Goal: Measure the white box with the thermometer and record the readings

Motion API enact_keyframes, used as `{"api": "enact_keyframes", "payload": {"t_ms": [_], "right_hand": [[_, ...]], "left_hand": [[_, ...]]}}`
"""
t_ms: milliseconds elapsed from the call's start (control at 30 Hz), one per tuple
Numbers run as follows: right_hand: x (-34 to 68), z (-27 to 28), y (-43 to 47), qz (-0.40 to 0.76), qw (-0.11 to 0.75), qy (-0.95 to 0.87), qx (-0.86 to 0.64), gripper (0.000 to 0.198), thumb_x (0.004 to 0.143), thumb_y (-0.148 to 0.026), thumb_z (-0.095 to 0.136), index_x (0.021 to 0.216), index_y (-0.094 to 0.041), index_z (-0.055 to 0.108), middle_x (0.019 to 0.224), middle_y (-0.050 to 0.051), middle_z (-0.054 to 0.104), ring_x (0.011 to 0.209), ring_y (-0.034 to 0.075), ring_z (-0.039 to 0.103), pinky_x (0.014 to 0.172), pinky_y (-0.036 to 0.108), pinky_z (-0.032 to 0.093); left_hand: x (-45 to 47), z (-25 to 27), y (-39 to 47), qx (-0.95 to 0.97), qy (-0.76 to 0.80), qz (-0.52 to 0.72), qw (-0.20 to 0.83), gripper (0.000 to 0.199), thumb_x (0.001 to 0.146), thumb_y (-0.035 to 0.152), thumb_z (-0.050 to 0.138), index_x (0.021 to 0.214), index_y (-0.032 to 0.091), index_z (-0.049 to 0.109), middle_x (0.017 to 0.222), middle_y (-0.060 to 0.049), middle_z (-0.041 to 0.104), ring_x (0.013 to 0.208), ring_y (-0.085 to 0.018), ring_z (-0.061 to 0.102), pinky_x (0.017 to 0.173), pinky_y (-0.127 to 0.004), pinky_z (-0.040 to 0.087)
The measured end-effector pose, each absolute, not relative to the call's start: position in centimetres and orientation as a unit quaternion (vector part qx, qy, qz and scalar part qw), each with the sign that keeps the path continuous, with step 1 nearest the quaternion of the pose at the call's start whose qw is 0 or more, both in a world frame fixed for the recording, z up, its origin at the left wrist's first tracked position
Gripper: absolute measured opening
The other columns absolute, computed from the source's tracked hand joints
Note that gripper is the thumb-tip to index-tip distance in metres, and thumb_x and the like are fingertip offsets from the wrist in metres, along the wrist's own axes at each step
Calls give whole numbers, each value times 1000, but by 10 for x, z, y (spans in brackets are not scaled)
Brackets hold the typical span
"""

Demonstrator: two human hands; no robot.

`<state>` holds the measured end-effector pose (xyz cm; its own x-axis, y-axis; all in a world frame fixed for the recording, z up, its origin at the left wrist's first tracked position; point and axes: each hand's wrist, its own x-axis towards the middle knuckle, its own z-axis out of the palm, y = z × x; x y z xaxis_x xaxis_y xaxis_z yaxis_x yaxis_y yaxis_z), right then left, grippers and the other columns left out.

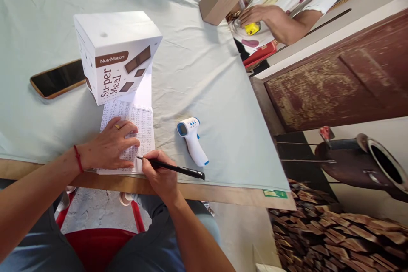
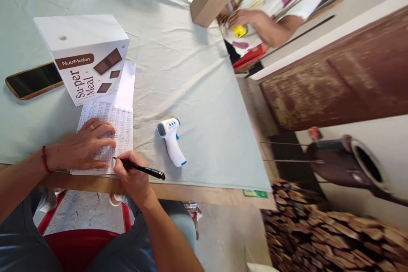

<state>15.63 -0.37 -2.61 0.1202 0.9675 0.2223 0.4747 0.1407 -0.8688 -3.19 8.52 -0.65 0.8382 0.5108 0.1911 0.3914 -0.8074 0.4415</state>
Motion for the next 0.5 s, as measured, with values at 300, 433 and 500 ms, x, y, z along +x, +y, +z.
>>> {"api": "enact_keyframes", "payload": {"t_ms": [300,433,500], "right_hand": [[157,-26,-3,265,449,-618,-589,10,78,-19,56,69,-20,60,57,-4,58,50,10,52,52,22,46],[158,-26,-3,263,454,-618,-585,10,77,-18,55,68,-19,59,56,-5,56,49,10,50,51,21,44],[158,-26,-3,265,453,-619,-584,10,77,-18,55,68,-19,59,56,-5,56,49,9,50,50,21,44]], "left_hand": [[-32,-5,85,940,242,141,193,34,85,42,72,107,17,66,125,-15,54,123,-32,47,113,-55,29],[-32,-6,85,941,240,142,190,33,85,42,71,106,17,65,124,-15,54,122,-32,47,112,-54,30],[-32,-6,85,941,239,145,188,34,85,42,72,106,17,65,123,-15,54,122,-32,47,112,-54,30]]}}
